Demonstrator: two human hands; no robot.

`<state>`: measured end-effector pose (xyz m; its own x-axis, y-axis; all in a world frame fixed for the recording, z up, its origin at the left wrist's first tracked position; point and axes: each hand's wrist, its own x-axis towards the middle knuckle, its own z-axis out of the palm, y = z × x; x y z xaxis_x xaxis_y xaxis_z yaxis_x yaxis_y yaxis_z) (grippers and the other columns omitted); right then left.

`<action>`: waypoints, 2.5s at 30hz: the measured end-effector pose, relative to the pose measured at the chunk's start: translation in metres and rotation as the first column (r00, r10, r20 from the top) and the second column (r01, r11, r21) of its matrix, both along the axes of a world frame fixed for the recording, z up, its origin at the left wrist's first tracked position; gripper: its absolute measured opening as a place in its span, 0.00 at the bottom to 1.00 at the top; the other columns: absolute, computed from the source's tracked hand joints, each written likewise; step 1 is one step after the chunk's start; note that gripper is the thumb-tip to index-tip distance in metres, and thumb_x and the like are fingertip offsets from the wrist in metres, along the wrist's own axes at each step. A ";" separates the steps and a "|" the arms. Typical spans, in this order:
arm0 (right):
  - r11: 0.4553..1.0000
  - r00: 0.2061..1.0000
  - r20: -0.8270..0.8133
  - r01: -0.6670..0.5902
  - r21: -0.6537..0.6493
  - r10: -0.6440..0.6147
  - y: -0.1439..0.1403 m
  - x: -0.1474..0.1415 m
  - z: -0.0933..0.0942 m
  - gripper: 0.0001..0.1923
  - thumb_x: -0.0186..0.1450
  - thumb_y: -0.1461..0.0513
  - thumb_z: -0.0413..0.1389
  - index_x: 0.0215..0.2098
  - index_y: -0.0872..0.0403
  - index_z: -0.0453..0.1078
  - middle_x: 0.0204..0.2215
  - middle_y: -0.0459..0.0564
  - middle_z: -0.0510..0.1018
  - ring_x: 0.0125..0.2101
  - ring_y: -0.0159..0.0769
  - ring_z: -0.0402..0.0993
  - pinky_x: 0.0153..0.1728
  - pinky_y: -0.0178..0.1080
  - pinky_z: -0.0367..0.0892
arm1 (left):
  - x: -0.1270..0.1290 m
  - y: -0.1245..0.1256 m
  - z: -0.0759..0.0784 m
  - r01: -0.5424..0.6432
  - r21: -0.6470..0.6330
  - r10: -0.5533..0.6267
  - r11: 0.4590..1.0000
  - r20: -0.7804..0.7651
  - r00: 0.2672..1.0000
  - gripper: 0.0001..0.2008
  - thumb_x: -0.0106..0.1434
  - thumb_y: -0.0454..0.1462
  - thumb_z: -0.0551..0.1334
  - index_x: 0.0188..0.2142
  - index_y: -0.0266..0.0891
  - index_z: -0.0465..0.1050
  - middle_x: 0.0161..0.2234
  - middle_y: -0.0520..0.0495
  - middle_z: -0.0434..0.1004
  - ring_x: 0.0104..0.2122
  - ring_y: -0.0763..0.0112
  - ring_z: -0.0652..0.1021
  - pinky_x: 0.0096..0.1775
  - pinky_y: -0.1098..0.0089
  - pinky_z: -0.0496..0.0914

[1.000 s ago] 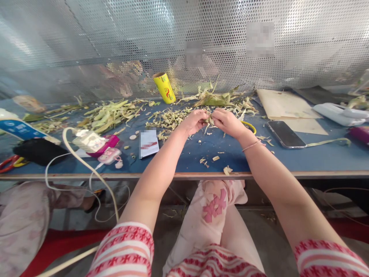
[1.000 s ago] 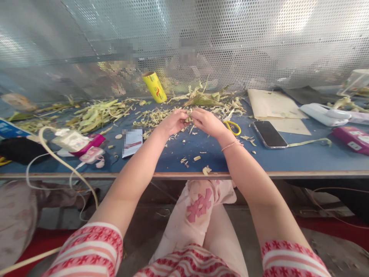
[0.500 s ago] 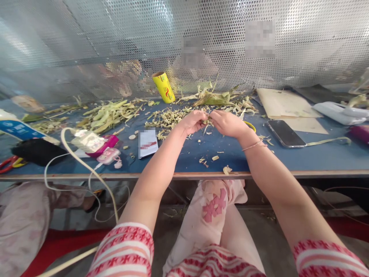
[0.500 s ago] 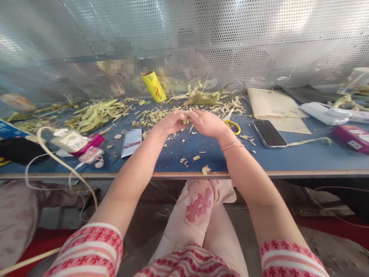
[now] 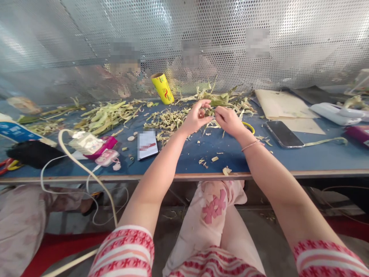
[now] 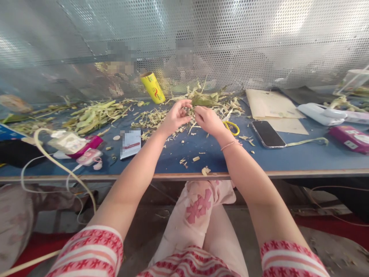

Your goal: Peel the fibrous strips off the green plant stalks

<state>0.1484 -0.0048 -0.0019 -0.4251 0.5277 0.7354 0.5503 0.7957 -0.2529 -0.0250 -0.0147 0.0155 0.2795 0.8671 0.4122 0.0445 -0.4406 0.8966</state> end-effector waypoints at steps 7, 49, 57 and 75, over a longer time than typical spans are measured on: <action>0.997 0.997 -0.009 -0.072 0.006 0.072 0.001 0.003 0.002 0.10 0.65 0.65 0.44 0.26 0.50 0.50 0.24 0.45 0.62 0.28 0.33 0.60 0.32 0.37 0.58 | -0.002 -0.001 0.000 -0.057 0.355 0.127 0.933 -0.175 0.976 0.15 0.55 0.38 0.68 0.42 0.39 0.74 0.45 0.44 0.75 0.47 0.67 0.73 0.49 0.69 0.66; 0.946 0.946 -0.282 -0.230 -0.228 0.162 -0.002 0.001 0.001 0.17 0.68 0.52 0.48 0.26 0.51 0.55 0.20 0.42 0.64 0.23 0.29 0.59 0.29 0.36 0.56 | 0.002 0.011 -0.021 -0.141 0.770 0.346 0.622 -0.108 0.932 0.08 0.63 0.36 0.63 0.42 0.40 0.76 0.43 0.45 0.82 0.46 0.70 0.80 0.51 0.66 0.72; 0.845 0.865 -0.439 -0.411 -0.342 0.243 0.001 -0.001 -0.003 0.21 0.66 0.47 0.49 0.24 0.52 0.58 0.20 0.44 0.66 0.24 0.30 0.63 0.29 0.37 0.59 | 0.003 0.020 -0.027 -0.133 0.772 0.332 0.621 -0.105 0.938 0.07 0.62 0.37 0.63 0.40 0.42 0.78 0.42 0.45 0.82 0.45 0.70 0.80 0.50 0.66 0.72; 0.882 0.894 -0.424 -0.309 -0.354 0.143 -0.002 -0.003 0.002 0.15 0.65 0.58 0.50 0.21 0.52 0.56 0.16 0.40 0.60 0.20 0.26 0.54 0.23 0.34 0.52 | 0.004 0.026 -0.032 -0.128 0.803 0.327 0.582 -0.087 0.941 0.06 0.62 0.39 0.64 0.38 0.42 0.78 0.40 0.46 0.83 0.43 0.70 0.81 0.48 0.65 0.74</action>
